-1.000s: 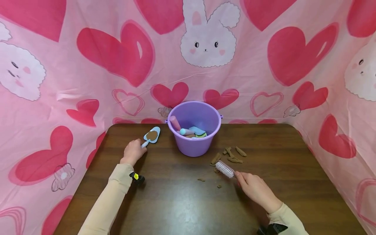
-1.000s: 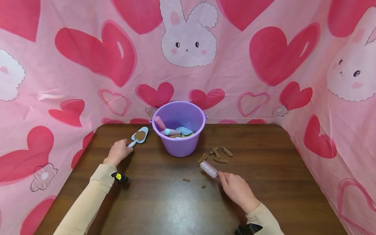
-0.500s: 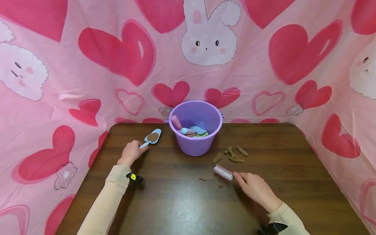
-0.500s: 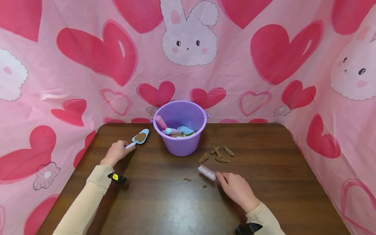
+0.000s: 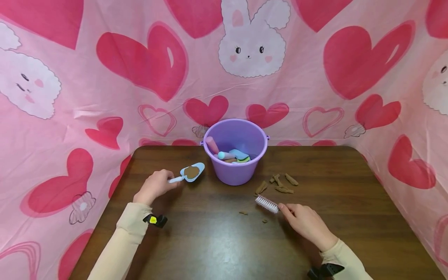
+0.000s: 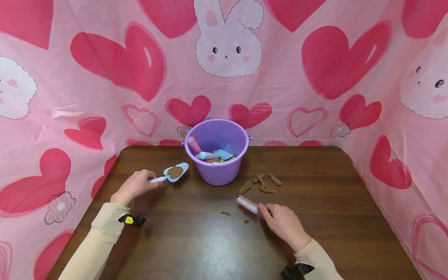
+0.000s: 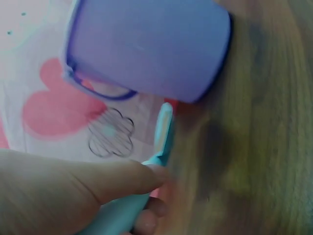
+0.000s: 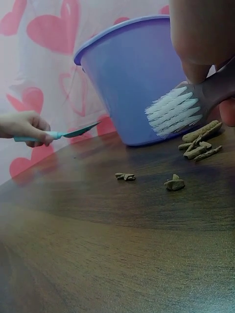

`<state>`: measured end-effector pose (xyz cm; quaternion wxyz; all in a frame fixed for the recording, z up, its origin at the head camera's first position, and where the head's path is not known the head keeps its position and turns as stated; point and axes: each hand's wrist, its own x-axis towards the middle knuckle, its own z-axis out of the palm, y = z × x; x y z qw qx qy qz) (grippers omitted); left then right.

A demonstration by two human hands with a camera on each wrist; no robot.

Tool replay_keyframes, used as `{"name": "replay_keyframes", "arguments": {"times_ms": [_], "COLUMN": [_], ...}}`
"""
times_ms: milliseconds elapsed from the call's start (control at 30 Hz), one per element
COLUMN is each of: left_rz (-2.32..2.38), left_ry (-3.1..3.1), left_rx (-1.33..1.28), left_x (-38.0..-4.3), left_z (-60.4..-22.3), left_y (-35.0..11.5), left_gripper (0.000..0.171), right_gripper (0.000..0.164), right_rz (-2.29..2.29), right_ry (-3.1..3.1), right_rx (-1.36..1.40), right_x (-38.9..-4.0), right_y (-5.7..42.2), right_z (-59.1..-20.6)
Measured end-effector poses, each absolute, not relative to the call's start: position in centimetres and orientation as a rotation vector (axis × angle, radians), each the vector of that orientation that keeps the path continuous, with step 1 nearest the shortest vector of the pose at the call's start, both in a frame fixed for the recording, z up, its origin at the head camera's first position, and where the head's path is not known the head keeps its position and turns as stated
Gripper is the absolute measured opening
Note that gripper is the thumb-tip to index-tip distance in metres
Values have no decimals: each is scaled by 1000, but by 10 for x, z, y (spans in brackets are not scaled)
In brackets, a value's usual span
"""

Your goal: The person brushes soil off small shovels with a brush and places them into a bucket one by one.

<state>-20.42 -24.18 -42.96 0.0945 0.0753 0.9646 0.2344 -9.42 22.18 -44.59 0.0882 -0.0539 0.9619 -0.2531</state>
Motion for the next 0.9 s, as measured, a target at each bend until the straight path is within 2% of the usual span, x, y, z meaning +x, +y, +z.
{"name": "replay_keyframes", "arguments": {"times_ms": [433,900], "left_rz": [664,620], "left_ry": [2785,2677], "left_rx": [523,762], "left_x": [-174,-157], "left_z": [-408,-414], "left_y": [-215,-165], "left_gripper": [16,13], "right_gripper": [40,35], "right_rz": [-761,-786], "right_ry": [2930,2998], "right_rx": [-179,-192], "right_x": [-94,-93], "right_y": [220,214], "right_z": [-437,-429]}}
